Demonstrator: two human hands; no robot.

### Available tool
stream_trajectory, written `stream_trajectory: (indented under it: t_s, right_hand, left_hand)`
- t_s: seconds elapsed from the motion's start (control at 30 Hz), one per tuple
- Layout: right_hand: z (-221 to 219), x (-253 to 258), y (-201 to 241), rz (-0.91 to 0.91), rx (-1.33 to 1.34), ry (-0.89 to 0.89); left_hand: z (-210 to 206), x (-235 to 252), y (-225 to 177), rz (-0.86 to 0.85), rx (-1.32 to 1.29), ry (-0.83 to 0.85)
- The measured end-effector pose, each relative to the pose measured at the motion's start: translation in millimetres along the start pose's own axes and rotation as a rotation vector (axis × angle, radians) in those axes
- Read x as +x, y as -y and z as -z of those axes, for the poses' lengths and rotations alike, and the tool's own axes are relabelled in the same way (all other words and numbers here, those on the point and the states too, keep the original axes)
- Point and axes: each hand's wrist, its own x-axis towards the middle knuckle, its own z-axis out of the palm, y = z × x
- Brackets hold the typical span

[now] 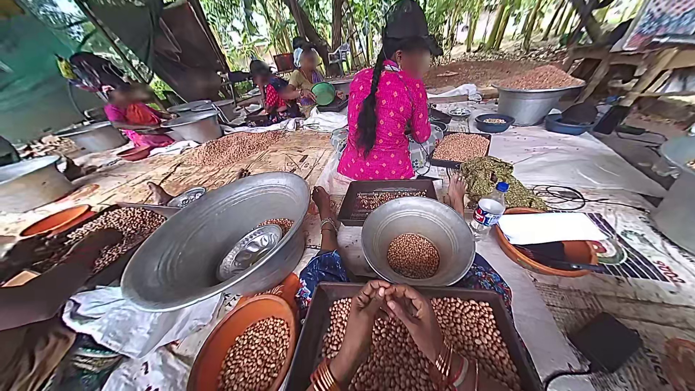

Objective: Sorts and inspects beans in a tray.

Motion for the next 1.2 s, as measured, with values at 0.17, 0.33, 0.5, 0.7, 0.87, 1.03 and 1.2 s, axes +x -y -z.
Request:
stream_trajectory:
  t_s: [0.17,0.33,0.5,0.7,0.87,1.03,1.2]
  right_hand:
    - [0.2,0.4,1.3,0.013,0.021,0.014]
    - [0.7,0.2,1.1,0.030,0.037,0.023]
    - [1.0,-0.1,2.3,0.025,0.049,0.028]
    - [1.7,0.9,2.2,0.028,0.062,0.040]
    - [1.5,0.4,0.9,0.032,0.055,0.046]
    - [1.8,0.1,2.3,0.021,0.053,0.047]
    - [2.2,0.3,0.6,0.006,0.053,0.051]
  left_hand:
    - [0.0,-0.5,-0.5,0.019,-0.047,-0.014]
    - [0.3,-0.4,-0.8,0.020,-0.058,-0.013]
    - [-0.2,-0.8,-1.9,0.030,-0.060,-0.014]
    - [0.8,-0.4,-2.0,0.033,-0.063,-0.003]
    - [1.7,0.0,-2.2,0.042,-0.071,0.001]
    - [0.3,-0.9,-3.3,0.051,-0.074,-0.010]
    - [-0.8,-1.7,-4.5,0.072,-0.080,-0.028]
